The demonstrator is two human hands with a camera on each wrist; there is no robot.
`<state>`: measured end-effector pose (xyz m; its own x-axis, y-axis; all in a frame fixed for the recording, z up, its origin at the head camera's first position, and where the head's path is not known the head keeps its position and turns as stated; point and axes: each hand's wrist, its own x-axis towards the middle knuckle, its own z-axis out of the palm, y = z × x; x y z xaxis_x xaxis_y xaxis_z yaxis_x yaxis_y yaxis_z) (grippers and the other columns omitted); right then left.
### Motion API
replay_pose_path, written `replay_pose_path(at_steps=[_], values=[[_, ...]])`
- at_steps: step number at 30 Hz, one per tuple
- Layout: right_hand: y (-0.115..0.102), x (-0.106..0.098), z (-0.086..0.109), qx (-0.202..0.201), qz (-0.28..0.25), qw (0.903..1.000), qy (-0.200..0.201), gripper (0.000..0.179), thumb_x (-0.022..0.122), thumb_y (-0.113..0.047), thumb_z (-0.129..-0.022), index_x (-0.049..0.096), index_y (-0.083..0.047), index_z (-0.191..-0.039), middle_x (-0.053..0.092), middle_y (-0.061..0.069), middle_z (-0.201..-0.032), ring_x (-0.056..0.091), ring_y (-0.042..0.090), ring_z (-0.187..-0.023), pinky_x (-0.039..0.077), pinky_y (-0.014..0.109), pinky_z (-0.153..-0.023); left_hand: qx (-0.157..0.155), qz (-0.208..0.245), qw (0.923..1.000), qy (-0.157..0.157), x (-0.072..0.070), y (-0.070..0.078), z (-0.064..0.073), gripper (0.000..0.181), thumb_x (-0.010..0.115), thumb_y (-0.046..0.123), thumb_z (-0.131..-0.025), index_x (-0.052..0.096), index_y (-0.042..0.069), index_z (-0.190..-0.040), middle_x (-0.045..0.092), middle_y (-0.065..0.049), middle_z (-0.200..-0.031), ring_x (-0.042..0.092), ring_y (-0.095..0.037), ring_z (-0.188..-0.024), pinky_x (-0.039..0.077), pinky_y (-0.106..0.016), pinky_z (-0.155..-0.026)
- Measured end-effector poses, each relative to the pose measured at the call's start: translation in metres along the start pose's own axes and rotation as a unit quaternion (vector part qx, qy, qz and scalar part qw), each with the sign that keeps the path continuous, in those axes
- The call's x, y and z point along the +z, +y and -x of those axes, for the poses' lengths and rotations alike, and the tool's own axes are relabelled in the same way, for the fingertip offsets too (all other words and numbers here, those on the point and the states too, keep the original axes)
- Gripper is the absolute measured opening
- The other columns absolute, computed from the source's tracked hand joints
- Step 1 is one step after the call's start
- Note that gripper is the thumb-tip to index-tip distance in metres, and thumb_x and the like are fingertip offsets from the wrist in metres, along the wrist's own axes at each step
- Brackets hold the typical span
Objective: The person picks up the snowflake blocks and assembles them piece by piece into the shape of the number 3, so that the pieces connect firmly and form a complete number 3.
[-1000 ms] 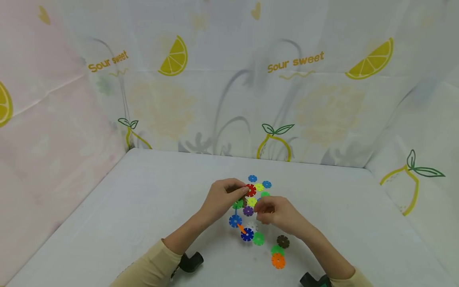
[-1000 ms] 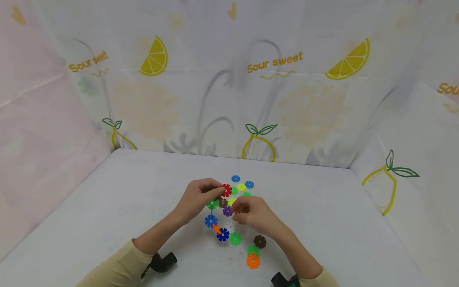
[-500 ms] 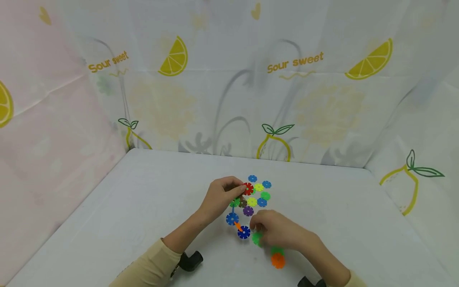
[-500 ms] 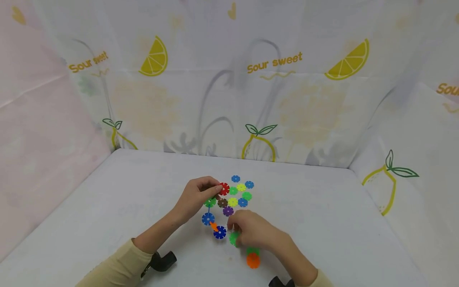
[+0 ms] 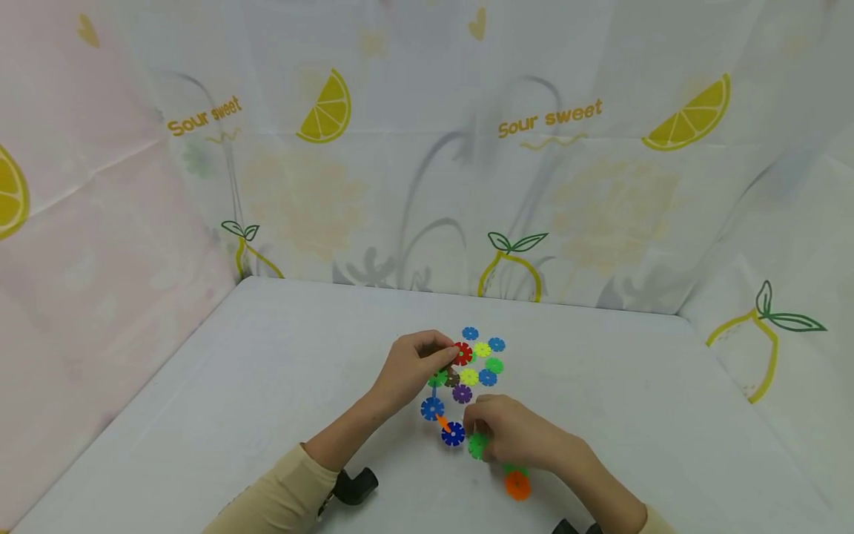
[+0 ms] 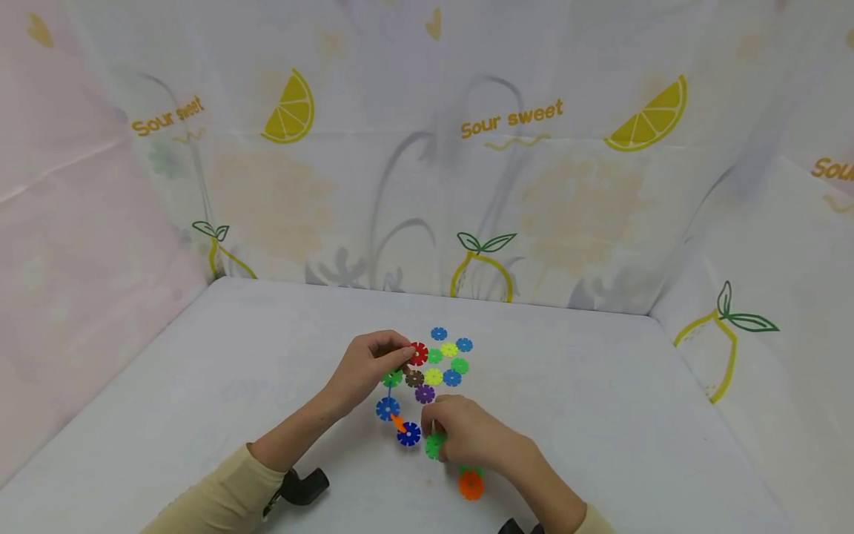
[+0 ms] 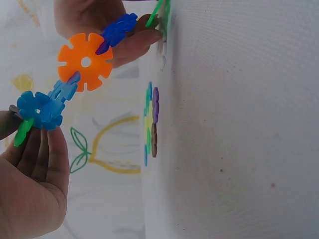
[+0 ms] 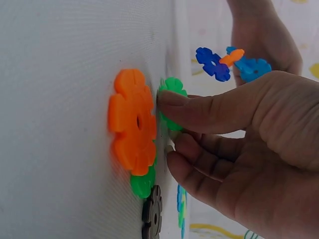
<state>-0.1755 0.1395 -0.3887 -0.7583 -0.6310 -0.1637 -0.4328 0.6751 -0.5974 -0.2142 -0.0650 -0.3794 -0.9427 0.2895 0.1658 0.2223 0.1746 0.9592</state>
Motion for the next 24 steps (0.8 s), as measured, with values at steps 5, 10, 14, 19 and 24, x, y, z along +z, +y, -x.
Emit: replay_pose_path(at_steps=[5, 10, 14, 19, 24], values=[[0.003, -0.001, 0.0, -0.016, 0.007, 0.9998, 0.013, 0.024, 0.074, 0.004, -0.08, 0.07, -0.019, -0.087, 0.059, -0.009, -0.083, 0.051, 0.008, -0.078, 0.047, 0.021, -0.072, 0.0, 0.004, 1.0, -0.001, 0.0, -0.001, 0.0, 0.017, 0.064, 0.024, -0.097, 0.072, 0.01, -0.102, 0.071, -0.02, -0.098, 0.068, -0.039, -0.091, 0.056, -0.021, -0.077], [0.005, -0.005, 0.0, -0.045, 0.012, 0.9982, 0.038, 0.024, 0.068, 0.007, -0.082, 0.07, -0.017, -0.081, 0.062, -0.011, -0.08, 0.051, 0.004, -0.075, 0.049, 0.021, -0.072, 0.001, 0.006, 1.0, 0.001, 0.0, 0.0, 0.001, 0.016, 0.065, 0.023, -0.096, 0.072, 0.01, -0.102, 0.072, -0.011, -0.095, 0.069, -0.038, -0.09, 0.057, -0.022, -0.077], [0.004, -0.01, 0.001, -0.055, 0.01, 0.9963, 0.066, 0.02, 0.068, 0.006, -0.082, 0.071, -0.014, -0.085, 0.066, -0.01, -0.082, 0.053, 0.003, -0.076, 0.051, 0.021, -0.073, 0.005, 0.007, 1.0, 0.002, 0.001, 0.001, 0.001, 0.015, 0.066, 0.022, -0.096, 0.072, 0.01, -0.102, 0.072, -0.009, -0.093, 0.069, -0.039, -0.09, 0.057, -0.023, -0.076], [0.002, -0.016, 0.003, -0.049, -0.002, 0.9935, 0.102, 0.012, 0.071, -0.001, -0.087, 0.071, -0.013, -0.088, 0.069, -0.007, -0.084, 0.057, 0.004, -0.075, 0.052, 0.019, -0.071, 0.009, 0.005, 0.9999, -0.002, 0.001, 0.0, 0.0, 0.015, 0.066, 0.022, -0.095, 0.072, 0.009, -0.1, 0.073, -0.01, -0.093, 0.07, -0.034, -0.086, 0.057, -0.023, -0.074], [0.0, -0.019, 0.005, -0.048, -0.021, 0.9867, 0.154, 0.01, 0.069, -0.002, -0.089, 0.071, -0.012, -0.089, 0.072, -0.001, -0.083, 0.06, 0.008, -0.07, 0.053, 0.02, -0.066, 0.013, 0.003, 0.9999, -0.009, 0.001, 0.0, 0.0, 0.017, 0.066, 0.023, -0.096, 0.072, 0.008, -0.1, 0.072, -0.016, -0.09, 0.068, -0.03, -0.081, 0.056, -0.023, -0.072]])
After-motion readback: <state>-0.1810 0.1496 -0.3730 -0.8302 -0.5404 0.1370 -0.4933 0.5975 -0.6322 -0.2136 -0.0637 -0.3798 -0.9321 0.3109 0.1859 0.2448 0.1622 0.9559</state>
